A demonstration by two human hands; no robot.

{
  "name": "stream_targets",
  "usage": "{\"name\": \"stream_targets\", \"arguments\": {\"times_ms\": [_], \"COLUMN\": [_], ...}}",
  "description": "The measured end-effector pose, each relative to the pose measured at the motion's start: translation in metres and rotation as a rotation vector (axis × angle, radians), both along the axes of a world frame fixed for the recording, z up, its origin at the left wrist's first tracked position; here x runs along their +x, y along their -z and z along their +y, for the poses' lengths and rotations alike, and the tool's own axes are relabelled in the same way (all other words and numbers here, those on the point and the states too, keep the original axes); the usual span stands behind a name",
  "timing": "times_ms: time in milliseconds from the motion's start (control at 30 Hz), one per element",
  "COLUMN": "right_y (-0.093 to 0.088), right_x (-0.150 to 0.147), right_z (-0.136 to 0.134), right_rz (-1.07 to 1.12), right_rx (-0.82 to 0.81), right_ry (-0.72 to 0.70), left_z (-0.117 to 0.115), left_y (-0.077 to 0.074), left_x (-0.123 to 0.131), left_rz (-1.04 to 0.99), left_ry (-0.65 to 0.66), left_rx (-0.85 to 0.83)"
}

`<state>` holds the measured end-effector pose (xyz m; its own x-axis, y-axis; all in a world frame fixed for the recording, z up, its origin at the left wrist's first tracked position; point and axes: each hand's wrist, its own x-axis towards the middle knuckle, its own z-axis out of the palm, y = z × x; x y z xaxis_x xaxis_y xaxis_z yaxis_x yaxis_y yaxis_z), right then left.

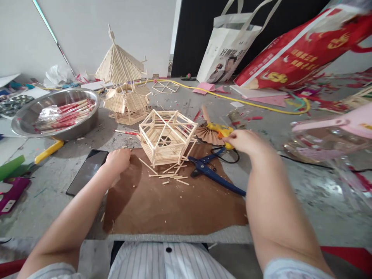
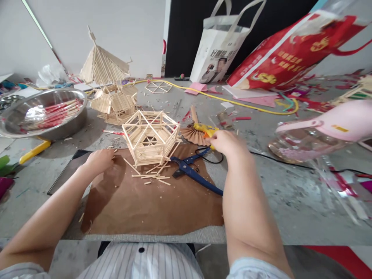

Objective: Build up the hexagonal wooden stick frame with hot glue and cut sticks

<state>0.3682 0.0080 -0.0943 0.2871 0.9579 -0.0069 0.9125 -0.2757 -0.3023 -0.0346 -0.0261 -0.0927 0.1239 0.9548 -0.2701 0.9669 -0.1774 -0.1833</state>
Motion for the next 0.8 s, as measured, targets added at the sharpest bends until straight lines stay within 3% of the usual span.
{"name": "stream_targets", "arguments": {"times_ms": [133, 267, 367, 467, 600, 800], "right_y": [0.016, 0.034, 0.04, 0.038, 0.028, 0.018], "right_x": [0.008, 0.013, 0.015, 0.013, 0.008, 0.001], "right_z": [0.007, 0.015, 0.017, 0.015, 0.011, 0.009], "right_rz": [0.027, 0.157, 0.283, 0.486, 0.741, 0.919], "right_rx": [0.124, 0.096, 0.062, 0.038, 0.07, 0.082], "right_ry": [0.112, 0.114, 0.127, 0.157, 0.212, 0.235], "left_z": [0.005, 0.01, 0.013, 0.015, 0.021, 0.029], "left_y": [-0.01, -0.036, -0.055, -0.067, -0.068, -0.049], "left_x": [-0.009, -0.015, -0.012, 0.001, 0.023, 0.037], "left_rz": [-0.084, -0.314, -0.668, -1.1, -1.426, -1.517], "left_ry": [0.04, 0.036, -0.011, -0.132, -0.198, -0.217], "left_rx": [-0.006, 0.073, 0.129, 0.027, -0.091, -0.249]}}
